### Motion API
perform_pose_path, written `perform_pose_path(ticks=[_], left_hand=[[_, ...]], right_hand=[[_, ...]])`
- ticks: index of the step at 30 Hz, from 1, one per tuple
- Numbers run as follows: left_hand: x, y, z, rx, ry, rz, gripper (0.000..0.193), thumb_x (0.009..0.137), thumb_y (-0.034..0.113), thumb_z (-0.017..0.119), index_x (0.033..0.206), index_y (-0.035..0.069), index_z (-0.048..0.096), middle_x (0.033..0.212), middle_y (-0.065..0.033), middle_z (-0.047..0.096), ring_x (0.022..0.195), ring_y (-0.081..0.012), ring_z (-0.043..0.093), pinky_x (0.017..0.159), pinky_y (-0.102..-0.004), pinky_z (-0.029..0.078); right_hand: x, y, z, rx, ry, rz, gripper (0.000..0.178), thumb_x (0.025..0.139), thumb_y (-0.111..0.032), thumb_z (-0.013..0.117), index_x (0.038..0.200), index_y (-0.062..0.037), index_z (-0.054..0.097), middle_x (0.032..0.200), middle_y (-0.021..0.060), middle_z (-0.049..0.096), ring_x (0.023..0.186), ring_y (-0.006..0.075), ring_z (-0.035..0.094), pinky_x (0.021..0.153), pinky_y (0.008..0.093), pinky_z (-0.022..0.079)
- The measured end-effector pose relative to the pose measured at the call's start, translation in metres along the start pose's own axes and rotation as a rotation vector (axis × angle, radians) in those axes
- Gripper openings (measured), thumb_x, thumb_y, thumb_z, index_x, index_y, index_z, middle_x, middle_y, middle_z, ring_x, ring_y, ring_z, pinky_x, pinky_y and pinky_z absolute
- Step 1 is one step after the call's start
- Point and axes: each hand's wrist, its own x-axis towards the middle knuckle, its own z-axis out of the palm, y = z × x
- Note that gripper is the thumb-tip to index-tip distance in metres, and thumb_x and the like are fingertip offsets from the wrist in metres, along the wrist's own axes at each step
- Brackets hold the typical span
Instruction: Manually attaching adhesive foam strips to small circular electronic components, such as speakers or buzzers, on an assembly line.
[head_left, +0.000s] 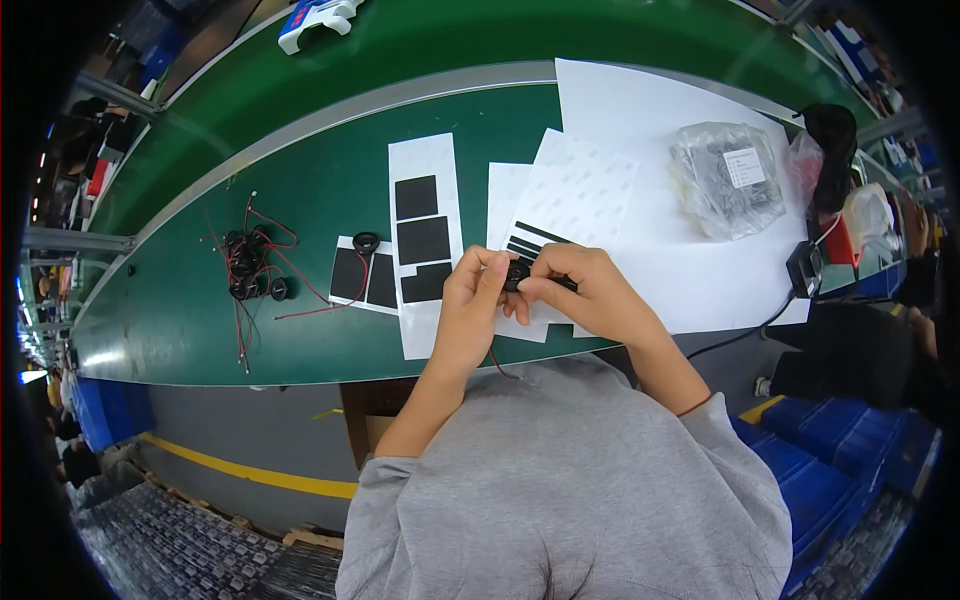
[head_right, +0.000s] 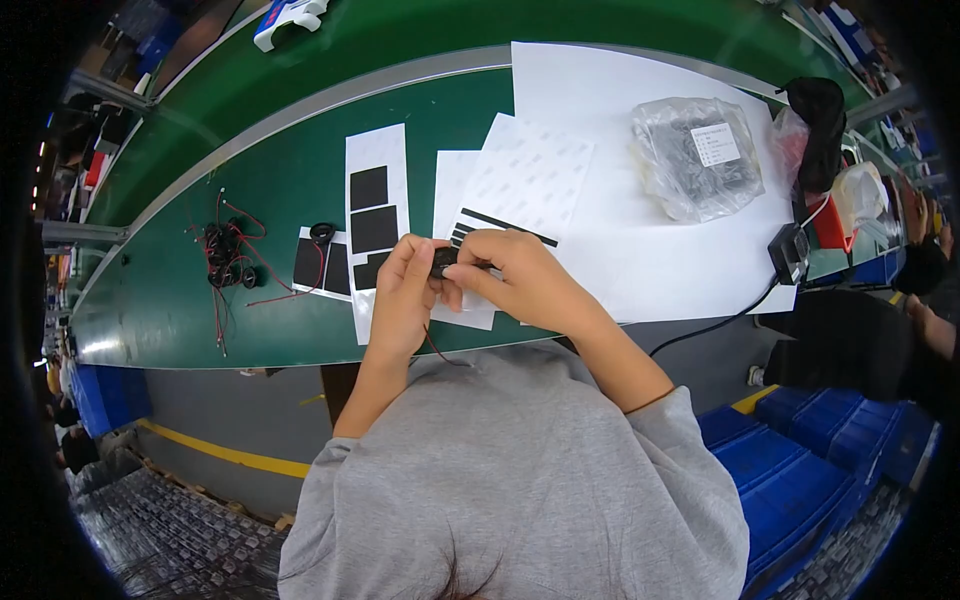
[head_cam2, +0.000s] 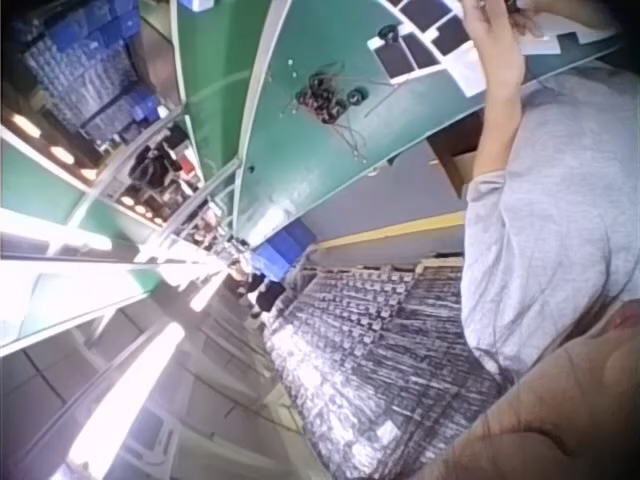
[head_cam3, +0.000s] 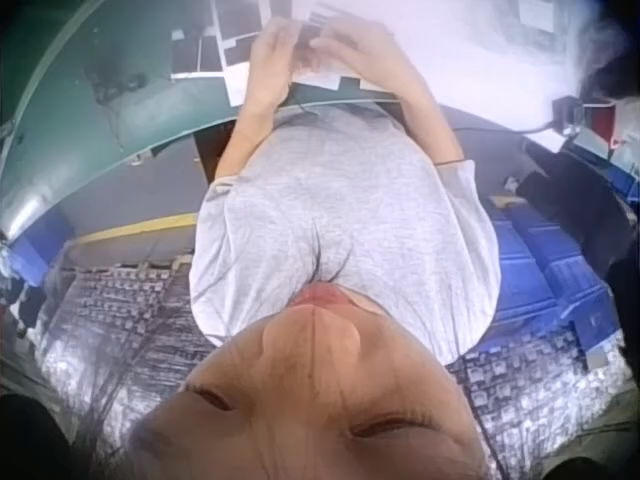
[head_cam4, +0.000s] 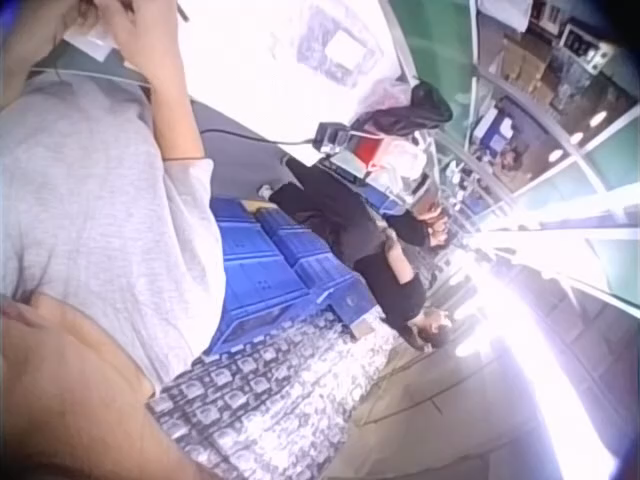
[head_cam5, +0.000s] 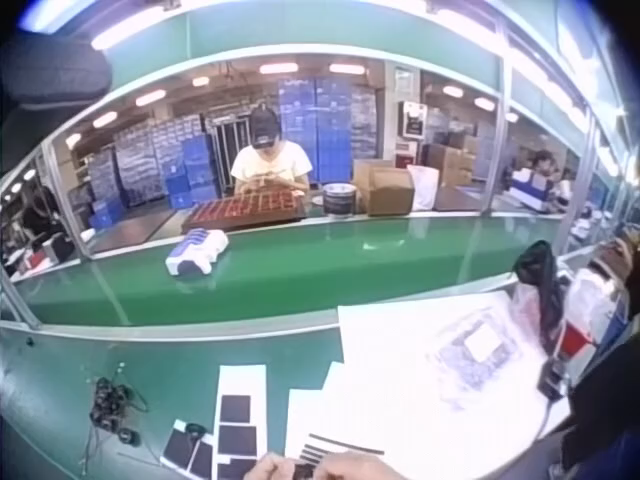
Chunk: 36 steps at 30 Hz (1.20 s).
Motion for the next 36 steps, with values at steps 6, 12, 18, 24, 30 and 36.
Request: perform_pose_path(ticks=[6,12,18,24,30,36], left_hand=[[0.001,0.000,0.002,0.118,0.039,0.038,0.017,0.085,0.016,0.051,0.088,0.000,0.048,0.065,-0.0048,0.054,0.049,-0.0069,0.046,0.044,-0.0182,0.035],[-0.001,0.008,0.001,-0.078,-0.003,-0.046,0.020,0.087,0.018,0.048,0.089,-0.002,0.050,0.066,-0.0065,0.054,0.048,-0.0077,0.047,0.040,-0.0171,0.034],[-0.003,0.012,0.003,-0.112,0.009,-0.073,0.023,0.087,0.020,0.047,0.089,-0.003,0.051,0.066,-0.0071,0.054,0.048,-0.0078,0.047,0.038,-0.0171,0.034],[-0.002,0.009,0.004,0.001,0.031,-0.032,0.016,0.084,0.014,0.053,0.087,-0.002,0.052,0.063,-0.0050,0.053,0.046,-0.0062,0.045,0.040,-0.0170,0.033],[-0.004,0.012,0.000,-0.019,-0.011,-0.082,0.015,0.082,0.012,0.054,0.088,-0.002,0.053,0.063,-0.0045,0.054,0.046,-0.0057,0.045,0.042,-0.0166,0.033],[-0.009,0.021,-0.001,-0.016,-0.163,-0.029,0.026,0.078,0.007,0.055,0.102,-0.004,0.051,0.077,-0.0082,0.054,0.061,-0.0091,0.049,0.053,-0.0180,0.039]], right_hand=[[0.000,0.000,0.001,-0.241,0.036,-0.054,0.016,0.073,-0.015,0.061,0.068,-0.0018,0.054,0.063,0.0078,0.056,0.057,0.0196,0.051,0.054,0.0280,0.039],[-0.001,-0.001,-0.002,-0.133,-0.013,0.075,0.012,0.072,-0.011,0.063,0.072,-0.0011,0.056,0.064,0.0061,0.057,0.059,0.0142,0.051,0.057,0.0249,0.040],[-0.001,0.000,0.003,0.010,0.031,-0.040,0.017,0.075,-0.016,0.060,0.068,-0.0021,0.051,0.061,0.0083,0.054,0.054,0.0199,0.050,0.053,0.0292,0.039],[-0.002,0.001,0.004,-0.135,0.056,-0.112,0.017,0.074,-0.017,0.059,0.068,-0.0032,0.051,0.062,0.0068,0.054,0.057,0.0220,0.050,0.058,0.0313,0.040],[-0.003,-0.001,0.004,-0.240,0.099,-0.135,0.017,0.074,-0.018,0.060,0.069,-0.0037,0.052,0.063,0.0058,0.055,0.058,0.0207,0.051,0.058,0.0306,0.040],[-0.002,-0.008,-0.004,0.147,0.023,0.030,0.014,0.076,-0.011,0.060,0.070,-0.0016,0.052,0.065,0.0047,0.054,0.061,0.0113,0.049,0.058,0.0241,0.039]])
